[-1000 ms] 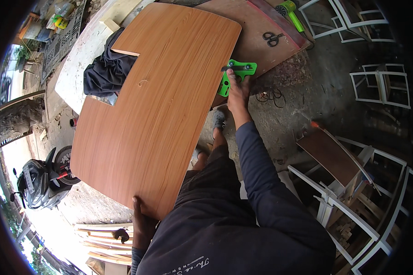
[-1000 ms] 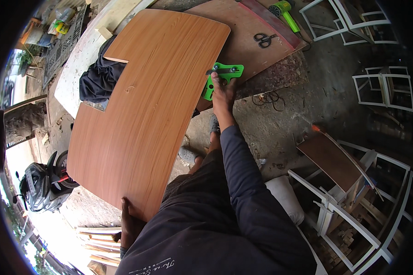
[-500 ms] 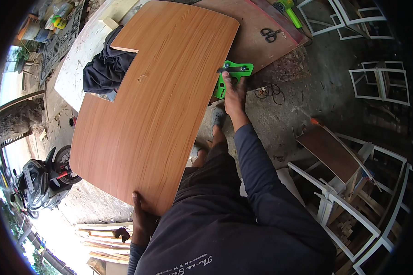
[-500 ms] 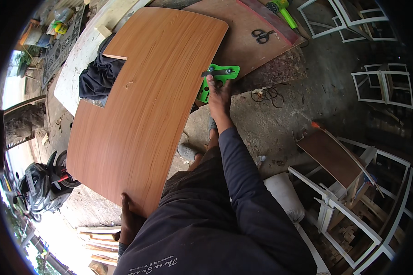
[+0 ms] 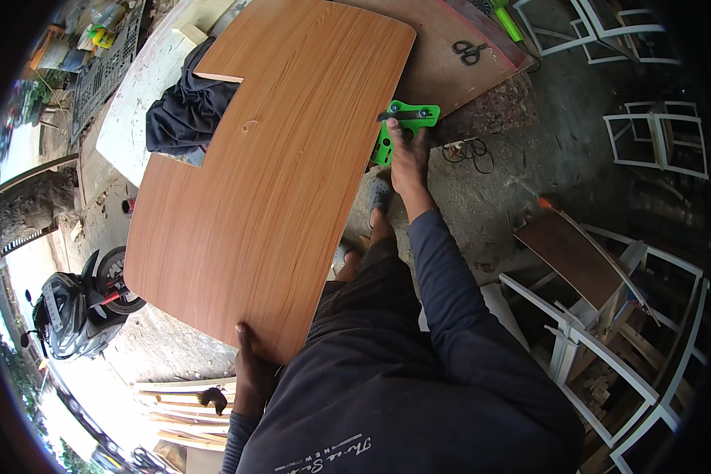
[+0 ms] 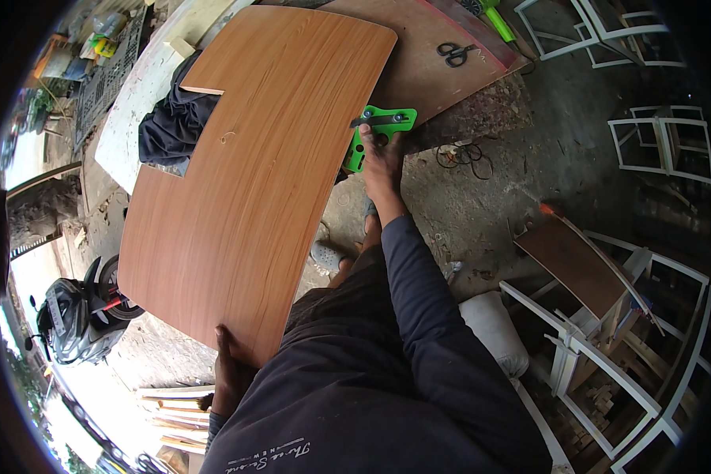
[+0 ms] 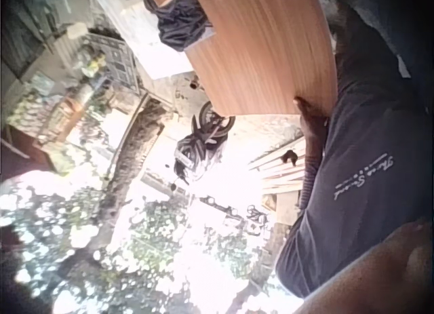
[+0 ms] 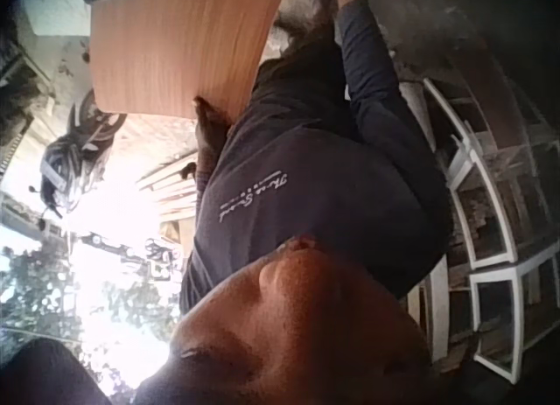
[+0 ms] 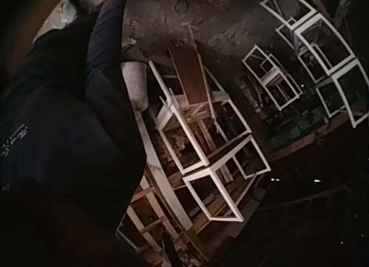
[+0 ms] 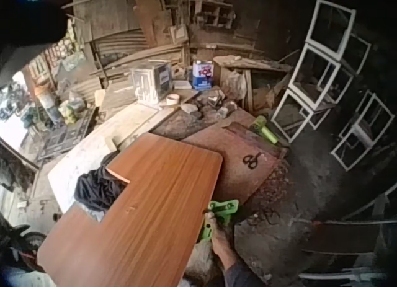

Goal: Trim excess edge banding from a wooden board using a manual edge trimmer.

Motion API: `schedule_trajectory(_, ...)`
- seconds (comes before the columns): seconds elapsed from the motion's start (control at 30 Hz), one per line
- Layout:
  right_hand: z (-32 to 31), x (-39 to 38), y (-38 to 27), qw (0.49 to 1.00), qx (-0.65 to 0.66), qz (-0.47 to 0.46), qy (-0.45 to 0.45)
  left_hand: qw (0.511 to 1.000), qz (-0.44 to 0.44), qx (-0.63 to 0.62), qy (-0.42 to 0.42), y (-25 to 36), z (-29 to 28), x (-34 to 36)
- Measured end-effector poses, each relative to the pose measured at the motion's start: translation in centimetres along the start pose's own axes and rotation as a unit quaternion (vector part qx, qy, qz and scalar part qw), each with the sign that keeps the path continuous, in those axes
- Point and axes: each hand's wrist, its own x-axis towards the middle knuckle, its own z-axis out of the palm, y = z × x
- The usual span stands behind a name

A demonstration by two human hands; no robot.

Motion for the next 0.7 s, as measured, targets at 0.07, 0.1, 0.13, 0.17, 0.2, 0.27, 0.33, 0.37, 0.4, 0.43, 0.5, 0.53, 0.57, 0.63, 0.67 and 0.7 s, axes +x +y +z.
schedule_trajectory(0.07,0.1,-0.3,-0.1,1.0,-0.002,0.002,0.001,0.998,0.011,0.058,0.026,0.1,-0.3,0.1)
schedule_trajectory(0.1,0.2,-0.6,-0.2,1.0,0.012,0.0,-0.004,0.992,0.022,0.117,0.051,0.2,-0.2,0.1)
schedule_trajectory(0.13,0.4,-0.9,-0.3,1.0,0.025,-0.001,-0.009,0.992,0.021,0.115,0.052,0.3,0.0,-0.2)
schedule_trajectory(0.17,0.3,-0.9,-0.4,1.0,0.023,-0.002,-0.009,0.985,0.014,0.153,0.077,1.0,1.6,-0.9)
schedule_trajectory(0.2,0.0,-1.0,-0.4,1.0,0.012,-0.003,-0.009,0.976,0.007,0.192,0.101,1.4,2.5,-1.3)
schedule_trajectory(0.27,0.0,-1.2,-0.4,1.0,-0.001,-0.005,-0.01,0.978,0.004,0.186,0.095,1.3,2.4,-1.2)
schedule_trajectory(0.33,0.1,-1.7,-0.6,1.0,0.001,0.006,-0.004,0.98,0.003,0.179,0.089,0.8,2.0,-0.9)
schedule_trajectory(0.37,0.1,-1.9,-0.5,1.0,0.0,0.006,-0.006,0.984,0.005,0.152,0.09,0.4,1.7,-0.7)
schedule_trajectory(0.4,0.1,-2.2,-0.4,1.0,0.002,0.008,-0.007,0.988,0.008,0.124,0.091,0.2,1.6,-0.6)
schedule_trajectory(0.43,0.1,-2.4,-0.3,1.0,0.005,0.01,-0.007,0.988,0.009,0.123,0.09,0.2,1.5,-0.6)
schedule_trajectory(0.5,0.1,-3.1,-0.4,1.0,0.005,0.007,-0.01,0.978,0.01,0.19,0.085,1.0,2.2,-1.1)
schedule_trajectory(0.53,0.0,-3.4,-0.4,1.0,0.006,0.005,-0.012,0.978,0.01,0.189,0.085,1.1,2.4,-1.2)
schedule_trajectory(0.57,0.0,-3.6,-0.4,1.0,0.005,0.005,-0.012,0.976,0.005,0.199,0.09,1.2,2.6,-1.3)
schedule_trajectory(0.63,0.0,-4.1,-0.3,1.0,0.002,-0.022,-0.02,0.973,0.0,0.209,0.095,1.2,2.5,-1.3)
schedule_trajectory(0.67,-0.1,-4.3,-0.2,1.0,0.002,-0.022,-0.02,0.973,-0.007,0.212,0.094,1.1,2.3,-1.2)
schedule_trajectory(0.7,-0.2,-4.4,-0.1,1.0,-0.002,-0.02,-0.018,0.972,-0.014,0.216,0.093,1.0,2.2,-1.2)
